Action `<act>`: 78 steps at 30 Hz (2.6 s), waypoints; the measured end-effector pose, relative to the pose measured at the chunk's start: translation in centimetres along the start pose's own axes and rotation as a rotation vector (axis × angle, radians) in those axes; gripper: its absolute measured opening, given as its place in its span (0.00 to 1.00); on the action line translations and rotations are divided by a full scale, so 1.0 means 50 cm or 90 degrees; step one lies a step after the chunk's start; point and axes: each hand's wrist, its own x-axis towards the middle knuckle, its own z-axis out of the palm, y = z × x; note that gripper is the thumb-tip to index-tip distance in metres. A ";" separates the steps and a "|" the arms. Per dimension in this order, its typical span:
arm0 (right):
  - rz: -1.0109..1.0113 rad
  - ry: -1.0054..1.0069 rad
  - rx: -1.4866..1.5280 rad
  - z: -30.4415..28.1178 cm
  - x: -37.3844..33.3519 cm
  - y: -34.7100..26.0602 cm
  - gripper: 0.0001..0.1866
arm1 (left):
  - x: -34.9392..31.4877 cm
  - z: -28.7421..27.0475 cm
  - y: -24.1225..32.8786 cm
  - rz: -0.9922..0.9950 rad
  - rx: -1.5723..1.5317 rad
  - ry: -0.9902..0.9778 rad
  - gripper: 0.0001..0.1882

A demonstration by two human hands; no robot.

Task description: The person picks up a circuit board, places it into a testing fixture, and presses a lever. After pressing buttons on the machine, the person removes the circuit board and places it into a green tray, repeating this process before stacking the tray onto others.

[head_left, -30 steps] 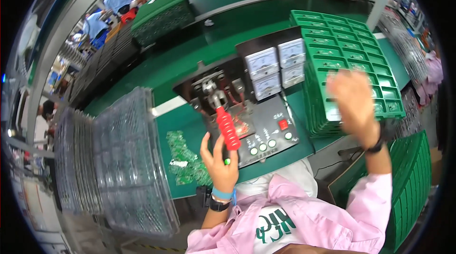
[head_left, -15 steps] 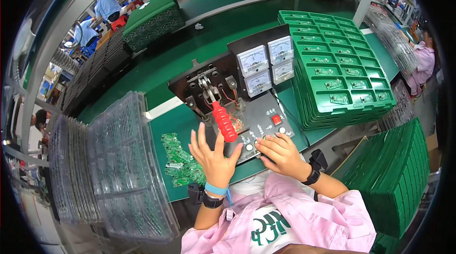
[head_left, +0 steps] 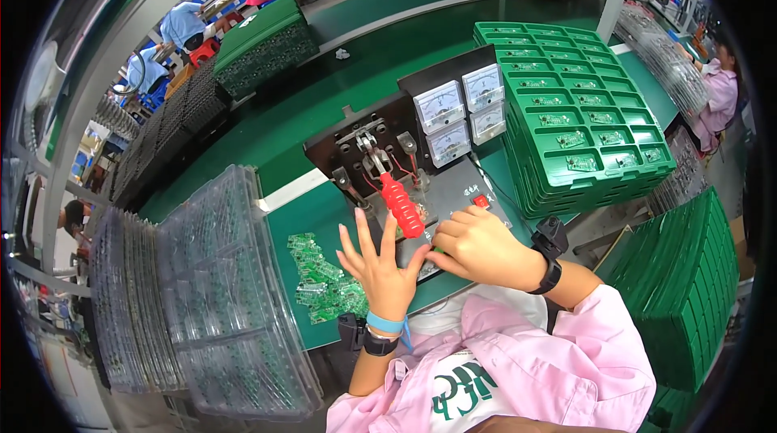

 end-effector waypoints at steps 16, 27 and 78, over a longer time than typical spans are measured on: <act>-0.398 0.377 0.112 -0.038 0.117 0.036 0.24 | -0.067 -0.094 -0.206 -0.142 -0.048 0.001 0.19; -0.170 -0.013 -0.211 0.061 0.090 0.014 0.11 | -0.043 -0.075 -0.244 0.052 0.154 -0.063 0.13; 0.040 0.153 0.299 -0.181 0.311 0.038 0.29 | -0.007 -0.002 0.071 0.166 0.037 -0.083 0.41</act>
